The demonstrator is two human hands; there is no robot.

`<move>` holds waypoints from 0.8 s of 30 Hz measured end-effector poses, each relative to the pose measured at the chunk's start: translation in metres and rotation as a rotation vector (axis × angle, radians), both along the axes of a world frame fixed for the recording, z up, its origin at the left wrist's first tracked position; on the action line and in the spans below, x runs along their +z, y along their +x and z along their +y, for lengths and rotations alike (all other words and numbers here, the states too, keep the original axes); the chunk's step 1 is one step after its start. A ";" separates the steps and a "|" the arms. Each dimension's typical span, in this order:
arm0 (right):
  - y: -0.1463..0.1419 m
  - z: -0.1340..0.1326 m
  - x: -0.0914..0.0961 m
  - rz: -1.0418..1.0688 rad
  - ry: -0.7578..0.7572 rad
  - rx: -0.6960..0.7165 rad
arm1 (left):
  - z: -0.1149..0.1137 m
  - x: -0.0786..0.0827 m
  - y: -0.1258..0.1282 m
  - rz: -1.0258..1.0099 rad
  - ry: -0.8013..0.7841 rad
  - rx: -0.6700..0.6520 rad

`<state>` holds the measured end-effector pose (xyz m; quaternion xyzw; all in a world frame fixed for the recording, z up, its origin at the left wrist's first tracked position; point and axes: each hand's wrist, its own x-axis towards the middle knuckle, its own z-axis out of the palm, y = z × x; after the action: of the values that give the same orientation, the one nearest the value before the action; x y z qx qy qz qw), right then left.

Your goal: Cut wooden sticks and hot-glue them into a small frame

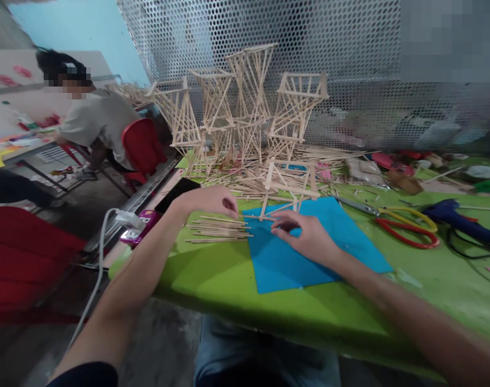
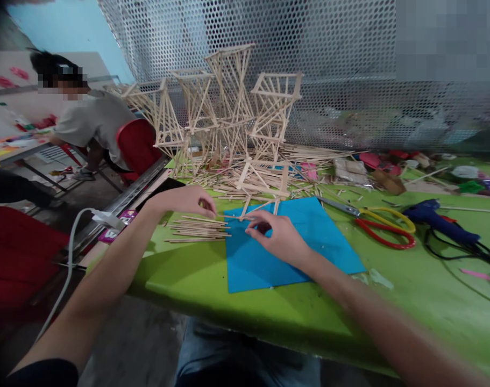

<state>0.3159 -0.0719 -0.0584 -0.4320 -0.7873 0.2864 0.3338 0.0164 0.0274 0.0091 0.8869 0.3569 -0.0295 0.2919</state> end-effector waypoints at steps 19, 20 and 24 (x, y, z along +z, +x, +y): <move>0.004 0.003 -0.001 -0.497 0.412 0.247 | 0.017 -0.017 -0.018 0.137 -0.049 0.083; 0.004 0.003 -0.001 -0.506 0.409 0.219 | 0.017 -0.016 -0.017 0.129 -0.037 0.082; -0.005 0.003 -0.005 -0.531 0.410 0.180 | 0.010 -0.013 -0.007 0.035 0.142 0.037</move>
<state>0.3114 -0.0688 -0.0630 -0.3442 -0.9229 0.0279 0.1704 0.0091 0.0377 -0.0043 0.8980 0.3792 -0.0143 0.2226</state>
